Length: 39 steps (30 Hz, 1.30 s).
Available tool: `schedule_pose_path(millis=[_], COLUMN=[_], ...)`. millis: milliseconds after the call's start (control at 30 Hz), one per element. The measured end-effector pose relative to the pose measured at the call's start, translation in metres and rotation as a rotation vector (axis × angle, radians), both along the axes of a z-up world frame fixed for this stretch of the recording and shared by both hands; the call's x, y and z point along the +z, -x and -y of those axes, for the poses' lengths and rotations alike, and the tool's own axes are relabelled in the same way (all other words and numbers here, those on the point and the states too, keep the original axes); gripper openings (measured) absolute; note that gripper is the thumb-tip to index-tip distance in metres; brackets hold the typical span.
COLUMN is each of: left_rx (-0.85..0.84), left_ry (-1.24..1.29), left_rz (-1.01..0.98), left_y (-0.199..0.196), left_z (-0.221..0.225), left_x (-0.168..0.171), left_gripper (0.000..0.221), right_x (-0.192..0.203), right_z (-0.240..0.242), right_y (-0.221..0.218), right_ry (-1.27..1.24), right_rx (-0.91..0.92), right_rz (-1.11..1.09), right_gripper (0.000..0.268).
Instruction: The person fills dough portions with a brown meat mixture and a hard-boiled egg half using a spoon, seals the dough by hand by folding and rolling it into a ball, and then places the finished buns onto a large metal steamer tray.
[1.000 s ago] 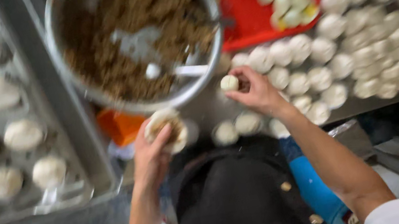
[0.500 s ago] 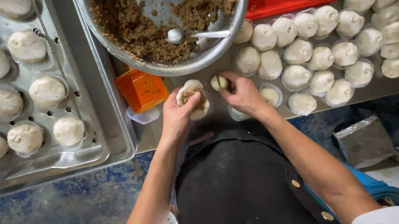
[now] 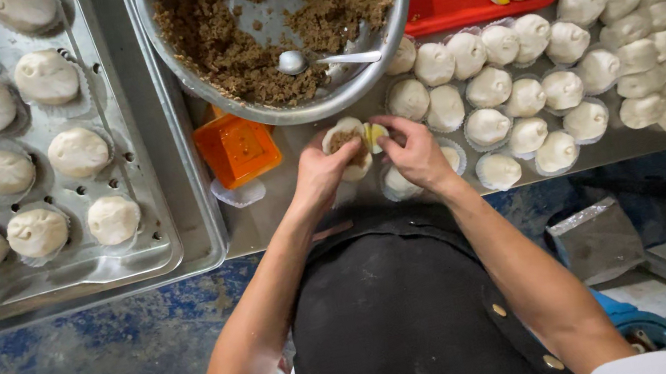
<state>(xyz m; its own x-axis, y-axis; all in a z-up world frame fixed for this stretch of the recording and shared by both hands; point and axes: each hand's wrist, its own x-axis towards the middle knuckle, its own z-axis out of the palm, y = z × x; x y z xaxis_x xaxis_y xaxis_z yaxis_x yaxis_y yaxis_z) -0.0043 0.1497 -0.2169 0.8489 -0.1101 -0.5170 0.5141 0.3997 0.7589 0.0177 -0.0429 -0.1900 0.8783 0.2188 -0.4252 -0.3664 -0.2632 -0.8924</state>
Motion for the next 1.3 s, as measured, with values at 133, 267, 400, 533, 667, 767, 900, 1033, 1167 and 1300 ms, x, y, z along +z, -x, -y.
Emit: schedule_pose_path(millis=[133, 267, 400, 533, 667, 767, 900, 1033, 1167, 1300], left_rx=[0.039, 0.032, -0.042, -0.063, 0.032, 0.105, 0.097, 0.109, 0.094, 0.088], left_ry=[0.002, 0.125, 0.278, 0.327, 0.373, 0.412, 0.356, 0.331, 0.294, 0.331], left_rz=[0.002, -0.091, -0.088, 0.025, -0.026, -0.025, 0.021, 0.033, 0.022, 0.044], left_y=[-0.004, -0.003, 0.003, 0.005, 0.002, 0.0, 0.001, 0.006, 0.007, 0.009], left_z=[0.001, -0.003, -0.001, 0.005, 0.007, 0.008, 0.011, 0.01, 0.015, 0.014], left_x=[-0.005, 0.004, 0.023, 0.046, 0.062, 0.07, 0.075, 0.078, 0.078, 0.08], left_gripper=[0.039, 0.045, 0.05, 0.051, 0.052, 0.054, 0.054, 0.052, 0.052, 0.053], right_x=[0.018, 0.046, 0.078, 0.109, 0.134, 0.148, 0.157, 0.157, 0.156, 0.162], right_z=[0.01, 0.013, 0.005, -0.008, -0.02, -0.027, -0.029, -0.03, -0.028, -0.028], right_y=[-0.006, -0.006, 0.0, 0.005, 0.004, 0.003, 0.007, 0.013, 0.016, 0.02], right_ry=[-0.04, -0.132, -0.154, 0.035, 0.32, 0.439, 0.421, 0.426, 0.434, 0.457], right_rx=[0.011, 0.015, 0.114, 0.1, 0.089, 0.236, 0.248, 0.254, 0.224, 0.227], right_rz=[-0.019, -0.106, -0.037, 0.014, 0.145, 0.306, 0.47, 0.502, 0.555, 0.574], right_gripper=[0.043, 0.055, 0.045, 0.03, 0.025, 0.038, 0.038, 0.037, 0.03, 0.029])
